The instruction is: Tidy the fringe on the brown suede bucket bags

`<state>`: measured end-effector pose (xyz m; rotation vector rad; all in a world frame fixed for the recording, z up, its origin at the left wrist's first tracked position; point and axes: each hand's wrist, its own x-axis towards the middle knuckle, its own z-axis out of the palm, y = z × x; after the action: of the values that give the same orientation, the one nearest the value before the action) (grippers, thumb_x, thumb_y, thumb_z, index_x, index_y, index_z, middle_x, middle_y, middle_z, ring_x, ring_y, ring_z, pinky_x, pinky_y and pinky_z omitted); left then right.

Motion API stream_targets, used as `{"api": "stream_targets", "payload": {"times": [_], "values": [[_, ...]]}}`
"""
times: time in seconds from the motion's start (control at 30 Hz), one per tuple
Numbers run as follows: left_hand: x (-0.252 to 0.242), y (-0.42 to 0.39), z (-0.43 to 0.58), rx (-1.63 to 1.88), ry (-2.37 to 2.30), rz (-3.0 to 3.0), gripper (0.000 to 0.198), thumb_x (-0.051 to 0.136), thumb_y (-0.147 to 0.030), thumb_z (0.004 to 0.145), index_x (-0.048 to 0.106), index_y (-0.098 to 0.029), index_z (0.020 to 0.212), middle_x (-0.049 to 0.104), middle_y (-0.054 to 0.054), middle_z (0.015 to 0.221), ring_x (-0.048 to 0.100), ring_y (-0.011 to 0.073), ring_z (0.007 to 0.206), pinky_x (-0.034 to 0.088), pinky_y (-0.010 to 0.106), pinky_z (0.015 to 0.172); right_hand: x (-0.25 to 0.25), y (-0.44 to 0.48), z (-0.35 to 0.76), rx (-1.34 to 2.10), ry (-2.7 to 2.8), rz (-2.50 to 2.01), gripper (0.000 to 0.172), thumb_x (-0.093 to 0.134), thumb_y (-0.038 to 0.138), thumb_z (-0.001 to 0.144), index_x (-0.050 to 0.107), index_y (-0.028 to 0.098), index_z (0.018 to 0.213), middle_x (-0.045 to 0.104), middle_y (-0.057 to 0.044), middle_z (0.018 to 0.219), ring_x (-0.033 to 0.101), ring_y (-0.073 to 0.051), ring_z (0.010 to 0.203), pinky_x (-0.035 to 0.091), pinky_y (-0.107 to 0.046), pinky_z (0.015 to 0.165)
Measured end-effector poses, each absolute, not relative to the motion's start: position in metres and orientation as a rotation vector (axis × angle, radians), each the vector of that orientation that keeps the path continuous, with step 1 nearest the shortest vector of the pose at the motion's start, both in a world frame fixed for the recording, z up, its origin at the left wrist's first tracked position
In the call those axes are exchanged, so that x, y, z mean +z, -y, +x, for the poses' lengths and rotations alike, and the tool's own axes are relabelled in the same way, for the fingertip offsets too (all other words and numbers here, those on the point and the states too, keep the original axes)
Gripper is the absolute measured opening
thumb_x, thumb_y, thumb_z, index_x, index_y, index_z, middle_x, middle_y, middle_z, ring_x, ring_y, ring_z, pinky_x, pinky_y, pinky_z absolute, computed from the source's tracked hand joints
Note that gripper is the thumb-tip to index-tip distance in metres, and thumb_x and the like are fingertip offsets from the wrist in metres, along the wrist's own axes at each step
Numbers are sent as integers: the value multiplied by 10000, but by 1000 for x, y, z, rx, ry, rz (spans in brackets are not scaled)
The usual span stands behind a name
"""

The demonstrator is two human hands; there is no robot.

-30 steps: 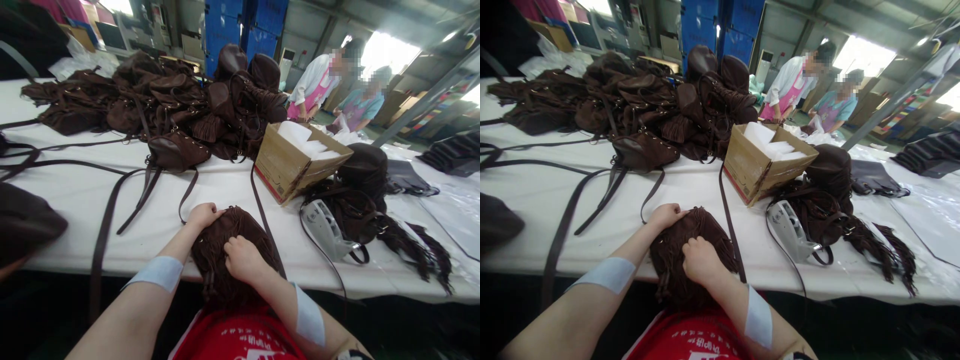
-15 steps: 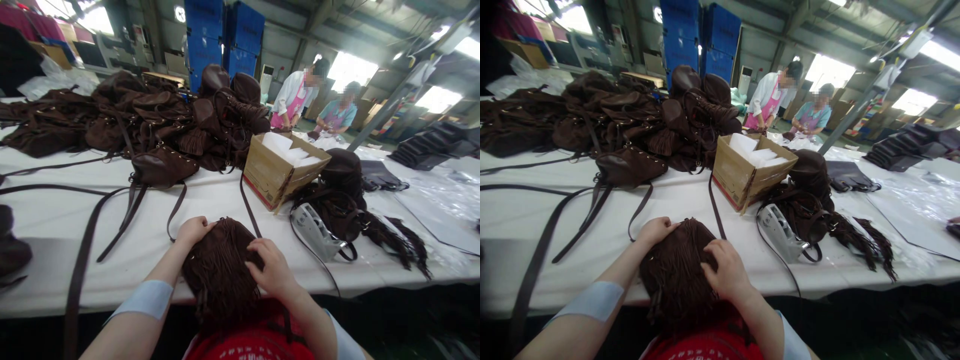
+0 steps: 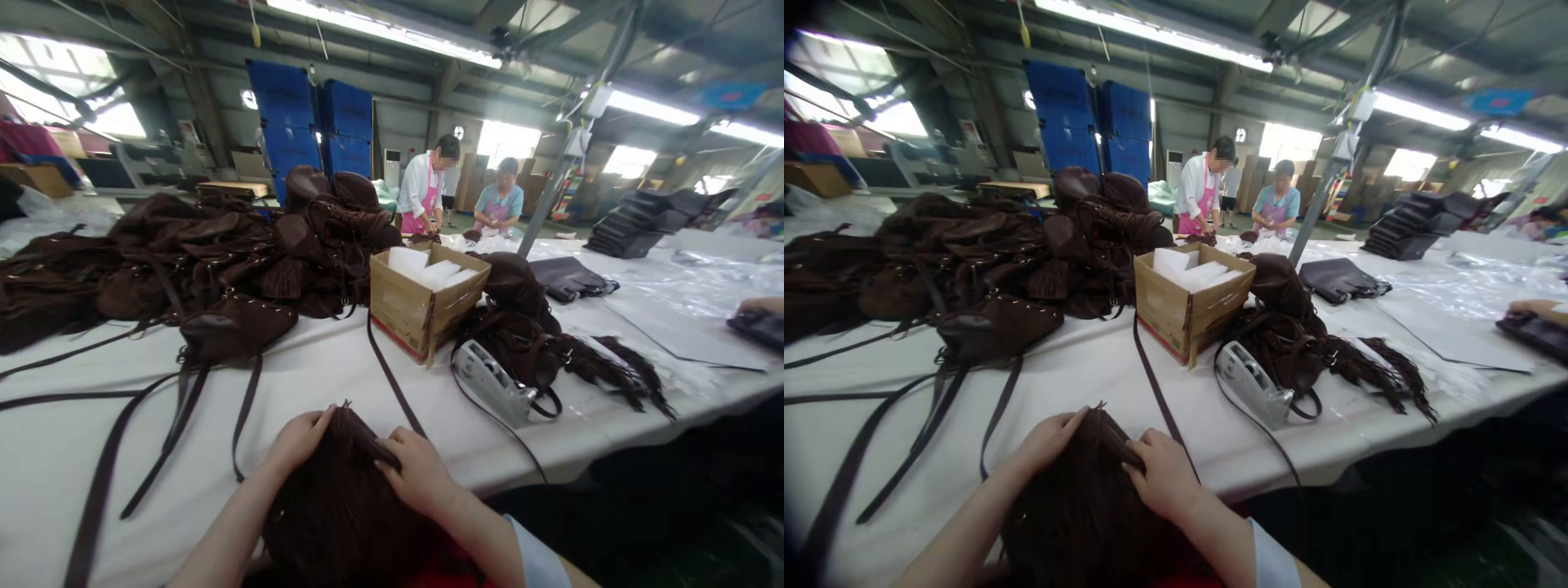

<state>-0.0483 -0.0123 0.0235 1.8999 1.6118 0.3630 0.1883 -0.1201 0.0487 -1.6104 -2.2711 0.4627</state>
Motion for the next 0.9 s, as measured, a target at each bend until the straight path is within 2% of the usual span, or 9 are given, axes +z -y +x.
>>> {"api": "stream_targets", "payload": {"times": [0.07, 0.2, 0.37, 0.43, 0.53, 0.7, 0.9], "values": [[31, 18, -36, 388, -1572, 1883, 567, 295, -630, 876, 706, -242, 837, 741, 62, 969, 650, 266, 987, 453, 325, 872, 47, 128, 188, 500, 2265, -1589, 287, 517, 306, 908, 605, 255, 1176, 597, -43, 996, 573, -180, 941, 425, -268, 840], [37, 19, -20, 497, -1525, 1979, 404, 401, -518, 866, 683, -242, 779, 735, 40, 894, 649, 241, 918, 462, 315, 848, 41, 129, 190, 550, 2197, -1563, 273, 507, 278, 914, 616, 257, 1163, 590, -38, 965, 576, -176, 925, 428, -262, 827], [51, 20, -20, 801, -1513, 1951, 354, 431, -479, 863, 620, -243, 679, 673, 12, 774, 624, 197, 816, 475, 293, 794, 30, 119, 195, 581, 2031, -1603, 229, 462, 248, 936, 665, 233, 1040, 604, -40, 925, 593, -164, 896, 433, -251, 808], [62, 25, -22, 942, -1505, 1953, 348, 461, -486, 861, 619, -241, 671, 662, 15, 787, 615, 188, 826, 471, 290, 810, 24, 110, 197, 611, 1946, -1630, 237, 447, 249, 942, 673, 218, 1005, 619, -46, 929, 601, -165, 898, 435, -252, 814], [78, 40, -23, 1094, -1458, 1971, 339, 494, -485, 862, 663, -228, 719, 668, 28, 841, 612, 187, 867, 469, 299, 843, 13, 91, 199, 649, 1819, -1625, 249, 451, 265, 941, 672, 204, 1040, 640, -56, 952, 604, -176, 934, 433, -259, 848], [85, 70, -15, 1080, -1352, 2010, 313, 469, -415, 904, 718, -231, 952, 687, 35, 906, 634, 172, 892, 502, 299, 826, 0, 67, 202, 671, 1716, -1686, 251, 473, 295, 931, 691, 184, 986, 656, -67, 945, 602, -188, 934, 427, -264, 849], [73, 90, -10, 1093, -1383, 2104, 263, 527, -368, 883, 724, -229, 987, 713, 47, 984, 645, 189, 944, 506, 333, 887, -1, 68, 202, 650, 1711, -1725, 262, 469, 322, 937, 691, 214, 1026, 653, -54, 955, 597, -174, 937, 412, -248, 848]]}}
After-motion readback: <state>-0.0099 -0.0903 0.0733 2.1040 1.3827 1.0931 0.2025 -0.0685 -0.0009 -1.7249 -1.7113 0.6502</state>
